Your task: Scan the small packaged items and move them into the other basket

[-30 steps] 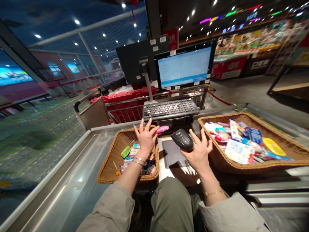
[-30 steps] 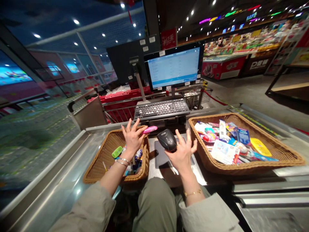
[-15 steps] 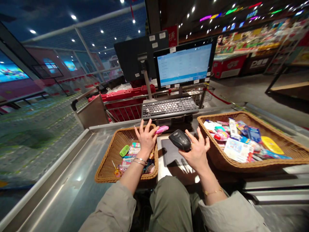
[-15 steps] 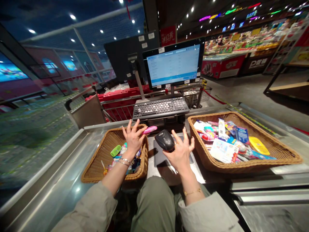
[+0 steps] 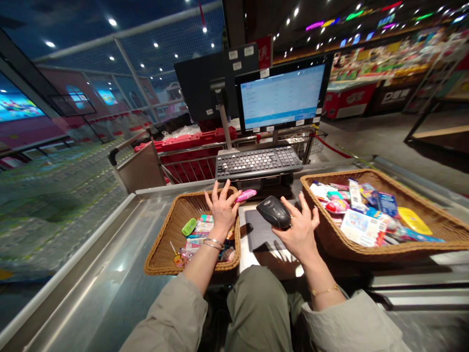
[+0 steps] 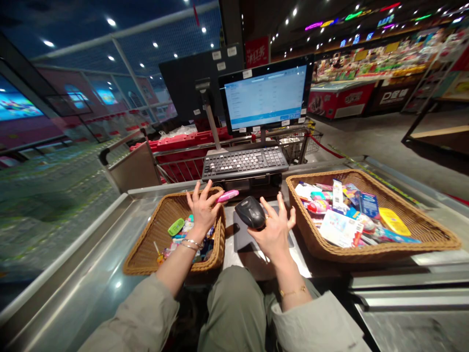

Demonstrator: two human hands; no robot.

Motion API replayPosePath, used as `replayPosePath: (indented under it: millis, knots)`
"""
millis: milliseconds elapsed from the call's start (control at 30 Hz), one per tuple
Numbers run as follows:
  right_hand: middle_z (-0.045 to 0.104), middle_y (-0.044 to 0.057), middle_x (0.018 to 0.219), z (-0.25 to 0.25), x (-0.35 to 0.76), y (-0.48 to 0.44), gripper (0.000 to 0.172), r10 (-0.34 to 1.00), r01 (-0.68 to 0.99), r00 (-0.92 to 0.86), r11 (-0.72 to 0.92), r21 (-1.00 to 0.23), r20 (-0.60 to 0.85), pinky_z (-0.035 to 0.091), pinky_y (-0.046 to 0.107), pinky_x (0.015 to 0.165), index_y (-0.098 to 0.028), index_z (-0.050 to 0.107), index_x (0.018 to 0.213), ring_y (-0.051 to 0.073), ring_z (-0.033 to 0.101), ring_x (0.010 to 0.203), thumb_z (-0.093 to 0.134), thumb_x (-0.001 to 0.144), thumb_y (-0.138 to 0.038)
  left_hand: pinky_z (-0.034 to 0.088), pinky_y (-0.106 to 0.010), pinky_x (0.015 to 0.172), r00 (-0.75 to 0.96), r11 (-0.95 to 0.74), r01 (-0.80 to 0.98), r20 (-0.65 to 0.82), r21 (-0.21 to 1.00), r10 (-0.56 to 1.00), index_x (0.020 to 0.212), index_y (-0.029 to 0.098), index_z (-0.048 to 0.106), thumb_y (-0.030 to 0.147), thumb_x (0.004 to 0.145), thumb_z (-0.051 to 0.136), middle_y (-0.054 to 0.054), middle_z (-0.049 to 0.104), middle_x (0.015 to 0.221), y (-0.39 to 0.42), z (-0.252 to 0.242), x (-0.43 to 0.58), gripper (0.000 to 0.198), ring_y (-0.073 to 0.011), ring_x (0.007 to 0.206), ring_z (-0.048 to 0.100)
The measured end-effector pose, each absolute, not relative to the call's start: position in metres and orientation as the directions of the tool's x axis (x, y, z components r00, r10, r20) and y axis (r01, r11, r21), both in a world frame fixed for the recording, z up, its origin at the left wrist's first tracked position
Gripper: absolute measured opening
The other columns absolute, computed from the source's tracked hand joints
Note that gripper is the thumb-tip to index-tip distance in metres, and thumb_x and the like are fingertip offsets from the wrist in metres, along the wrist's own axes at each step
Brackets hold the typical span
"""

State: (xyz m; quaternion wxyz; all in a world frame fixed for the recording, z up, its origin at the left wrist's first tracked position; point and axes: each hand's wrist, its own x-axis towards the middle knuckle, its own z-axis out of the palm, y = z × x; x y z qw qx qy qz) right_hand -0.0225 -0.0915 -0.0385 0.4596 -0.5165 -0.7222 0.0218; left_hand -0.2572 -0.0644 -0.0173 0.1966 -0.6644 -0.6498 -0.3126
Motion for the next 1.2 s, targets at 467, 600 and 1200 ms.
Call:
replayPosePath:
  millis: [467, 600, 1200]
  knots:
    - [0.069, 0.008, 0.135, -0.038, -0.022, -0.092, 0.029, 0.779, 0.719, -0.056, 0.465, -0.516, 0.625, 0.01, 0.073, 0.119, -0.024, 0.074, 0.101, 0.037, 0.031, 0.152, 0.063, 0.077, -0.037, 0.014, -0.072, 0.122, -0.052, -0.072, 0.984, 0.652, 0.162, 0.756, 0.118, 0.042, 0.076, 0.035, 0.091, 0.069, 0.001, 0.051, 0.157, -0.066, -0.014, -0.253, 0.029, -0.036, 0.154, 0.031]
    - [0.069, 0.009, 0.134, -0.036, -0.022, -0.093, 0.028, 0.776, 0.72, -0.061, 0.47, -0.51, 0.628, 0.01, 0.073, 0.119, -0.024, 0.074, 0.1, 0.038, 0.032, 0.151, 0.063, 0.077, -0.036, 0.014, -0.072, 0.123, -0.058, -0.068, 0.983, 0.649, 0.168, 0.759, 0.118, 0.042, 0.076, 0.036, 0.091, 0.069, 0.001, 0.052, 0.157, -0.066, -0.016, -0.254, 0.028, -0.0355, 0.154, 0.031]
    - [0.064, 0.01, 0.142, -0.029, 0.018, -0.094, 0.036, 0.722, 0.777, 0.094, 0.377, -0.504, 0.685, 0.013, 0.071, 0.12, -0.023, 0.072, 0.108, 0.04, 0.031, 0.151, 0.065, 0.079, -0.041, 0.013, -0.072, 0.122, 0.041, -0.152, 0.983, 0.671, 0.107, 0.74, 0.12, 0.042, 0.075, 0.035, 0.09, 0.071, 0.001, 0.052, 0.156, -0.06, 0.0, -0.231, 0.031, -0.0363, 0.154, 0.031]
